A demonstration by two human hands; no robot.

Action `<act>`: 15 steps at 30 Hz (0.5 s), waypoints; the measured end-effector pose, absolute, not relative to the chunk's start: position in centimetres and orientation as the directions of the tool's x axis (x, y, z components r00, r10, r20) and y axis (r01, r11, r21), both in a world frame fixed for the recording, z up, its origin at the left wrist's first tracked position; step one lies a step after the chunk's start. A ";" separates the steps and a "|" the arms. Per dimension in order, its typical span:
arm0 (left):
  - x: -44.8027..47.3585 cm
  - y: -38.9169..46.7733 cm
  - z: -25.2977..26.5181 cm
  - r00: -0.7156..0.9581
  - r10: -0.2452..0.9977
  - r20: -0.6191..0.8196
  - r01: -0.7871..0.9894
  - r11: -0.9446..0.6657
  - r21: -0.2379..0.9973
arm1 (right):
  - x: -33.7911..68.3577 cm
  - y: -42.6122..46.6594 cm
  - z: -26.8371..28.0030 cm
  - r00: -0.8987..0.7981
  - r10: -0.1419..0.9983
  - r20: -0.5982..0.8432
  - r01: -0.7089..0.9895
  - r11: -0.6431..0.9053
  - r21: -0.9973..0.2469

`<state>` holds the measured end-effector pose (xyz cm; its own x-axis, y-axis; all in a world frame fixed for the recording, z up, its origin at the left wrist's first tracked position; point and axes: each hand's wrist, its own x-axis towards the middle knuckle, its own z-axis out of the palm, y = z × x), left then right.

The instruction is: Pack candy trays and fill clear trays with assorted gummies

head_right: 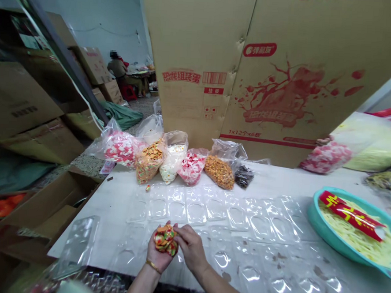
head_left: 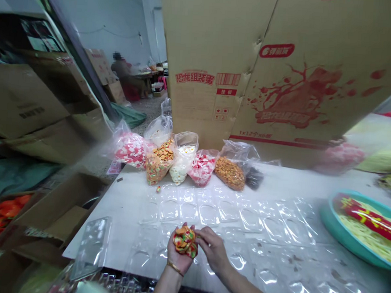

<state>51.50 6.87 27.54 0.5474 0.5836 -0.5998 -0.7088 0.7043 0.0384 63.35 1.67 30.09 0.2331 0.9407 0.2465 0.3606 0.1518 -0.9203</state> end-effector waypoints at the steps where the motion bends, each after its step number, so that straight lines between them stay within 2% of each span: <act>1: 51.2 6.9 27.4 0.565 0.570 -0.596 -0.693 0.720 0.033 | 64.2 1.1 29.7 0.288 0.948 0.133 0.276 0.051 -0.960; 4: 50.2 7.2 26.5 0.609 0.552 -0.570 -0.659 0.752 0.024 | 68.3 -1.3 27.8 0.456 0.861 -0.225 0.024 -0.264 -0.964; 6: 49.9 7.5 25.6 0.627 0.552 -0.550 -0.639 0.768 0.042 | 72.3 -3.1 26.4 0.595 0.726 -0.344 -0.065 -0.383 -0.922; 10: 50.0 7.4 24.1 0.657 0.529 -0.537 -0.576 0.812 0.094 | 82.8 -6.8 24.5 0.857 0.432 -0.280 -0.051 -0.469 -0.882; 15: 51.5 4.9 24.3 0.661 0.538 -0.524 -0.559 0.818 0.135 | 95.9 -9.9 23.3 0.967 0.227 -0.112 0.045 -0.590 -0.806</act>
